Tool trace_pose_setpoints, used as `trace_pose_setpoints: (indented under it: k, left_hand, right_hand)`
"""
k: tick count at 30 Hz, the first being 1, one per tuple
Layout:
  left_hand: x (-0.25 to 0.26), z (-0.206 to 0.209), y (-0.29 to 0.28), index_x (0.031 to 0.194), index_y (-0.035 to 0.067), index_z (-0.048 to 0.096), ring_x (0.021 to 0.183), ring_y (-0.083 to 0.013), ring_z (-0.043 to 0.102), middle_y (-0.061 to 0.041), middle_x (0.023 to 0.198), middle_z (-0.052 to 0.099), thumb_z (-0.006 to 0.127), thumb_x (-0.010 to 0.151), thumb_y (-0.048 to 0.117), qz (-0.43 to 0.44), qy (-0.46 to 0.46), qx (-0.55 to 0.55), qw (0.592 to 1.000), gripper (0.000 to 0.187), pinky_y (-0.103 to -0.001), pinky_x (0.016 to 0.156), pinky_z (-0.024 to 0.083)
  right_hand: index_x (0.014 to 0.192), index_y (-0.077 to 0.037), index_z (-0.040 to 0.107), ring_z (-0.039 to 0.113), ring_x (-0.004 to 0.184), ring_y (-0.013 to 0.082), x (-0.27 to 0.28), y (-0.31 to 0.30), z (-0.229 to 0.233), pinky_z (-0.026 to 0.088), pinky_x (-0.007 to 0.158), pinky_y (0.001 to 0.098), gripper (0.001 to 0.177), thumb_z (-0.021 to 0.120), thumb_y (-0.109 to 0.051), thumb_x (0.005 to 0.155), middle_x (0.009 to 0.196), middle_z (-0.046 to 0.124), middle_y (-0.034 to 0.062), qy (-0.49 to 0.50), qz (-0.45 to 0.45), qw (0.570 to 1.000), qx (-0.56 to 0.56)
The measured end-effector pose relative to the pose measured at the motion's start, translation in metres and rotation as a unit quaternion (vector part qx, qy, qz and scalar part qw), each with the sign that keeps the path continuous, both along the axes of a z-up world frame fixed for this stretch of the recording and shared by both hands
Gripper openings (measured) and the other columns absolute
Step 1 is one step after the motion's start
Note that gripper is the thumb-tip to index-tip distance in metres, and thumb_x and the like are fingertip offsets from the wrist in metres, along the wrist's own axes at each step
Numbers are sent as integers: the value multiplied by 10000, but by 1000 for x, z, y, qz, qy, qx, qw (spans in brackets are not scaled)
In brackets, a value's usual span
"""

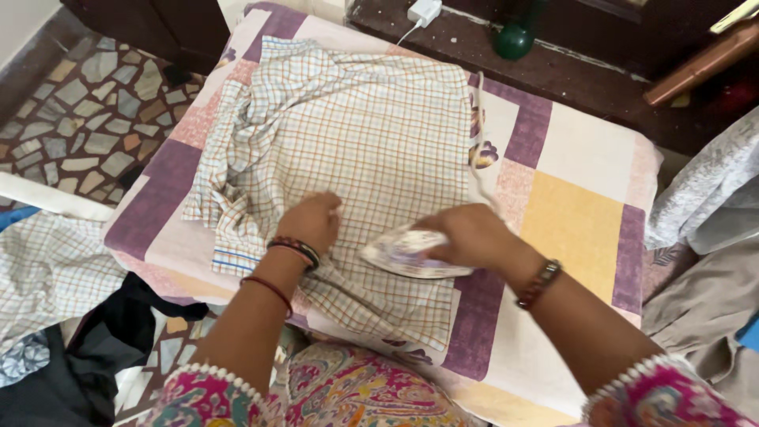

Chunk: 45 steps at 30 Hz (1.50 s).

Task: The person irons a checkered shirt on a table using a purple electric iron. They repeatedly smooth the fabric, adjust the shirt's position, and flip it over to iron different sections, including the sleeves and body.

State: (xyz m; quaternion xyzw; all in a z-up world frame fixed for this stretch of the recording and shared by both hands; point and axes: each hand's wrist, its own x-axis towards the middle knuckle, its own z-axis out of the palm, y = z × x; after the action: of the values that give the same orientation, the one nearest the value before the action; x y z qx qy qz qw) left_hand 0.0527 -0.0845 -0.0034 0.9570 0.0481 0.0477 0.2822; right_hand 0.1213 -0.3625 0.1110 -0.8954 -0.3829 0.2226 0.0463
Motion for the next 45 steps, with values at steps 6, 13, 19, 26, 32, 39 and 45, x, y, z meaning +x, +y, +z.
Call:
trace_pose_setpoints:
  k: [6,13,19,26,32,39,45]
  left_hand:
    - [-8,-4,-27,1117,95,655,1220,-359,569,-131,1259,618,743,761,179,6,138,133,981,377,-470,930,527]
    - [6,13,-9,1118,200,694,1138,-306,634,-81,1180,702,725,818,246,17,103,52,993,305,-450,928,535]
    - [-21,31,54,990,200,731,955,-289,722,-54,1026,766,700,884,346,84,67,9,994,183,-455,809,562]
    - [-45,-8,140,1118,30,641,1058,-401,631,-193,1093,681,886,727,416,235,-129,48,962,602,-512,890,523]
    - [-12,-17,164,1345,40,521,1238,-418,556,-215,1266,630,904,685,446,217,-9,34,976,864,-533,994,472]
    - [38,-10,183,1371,5,467,1207,-391,565,-233,1303,588,937,590,441,210,88,62,972,1010,-472,977,485]
    - [73,-31,184,1233,118,671,1039,-359,693,-163,1106,741,745,892,408,105,81,5,991,453,-494,869,546]
  right_hand:
    - [1291,-321,715,723,1049,273,47,-109,-11,547,948,397,575,798,-486,747,1165,756,53,-85,-211,972,-56]
    - [1269,-21,631,733,969,311,125,-195,-37,559,830,425,500,727,-421,985,1118,744,211,-165,-504,813,239]
    - [1187,46,536,756,834,246,92,-203,-73,598,669,335,534,805,-286,866,1028,707,164,-12,-535,817,213]
    - [1299,119,459,729,954,296,89,-186,-103,618,708,401,617,811,-179,888,1208,638,237,-49,-605,718,341]
    - [1405,27,451,640,1145,339,58,-134,-147,615,778,552,763,791,-338,827,1308,603,143,123,-648,670,341]
    - [1262,28,617,652,1130,347,24,-37,-158,516,953,437,737,867,-467,776,1187,695,219,-60,-580,812,3]
    - [989,-121,787,715,973,342,54,-58,-172,552,895,462,159,716,-248,924,1025,764,193,-121,-537,831,73]
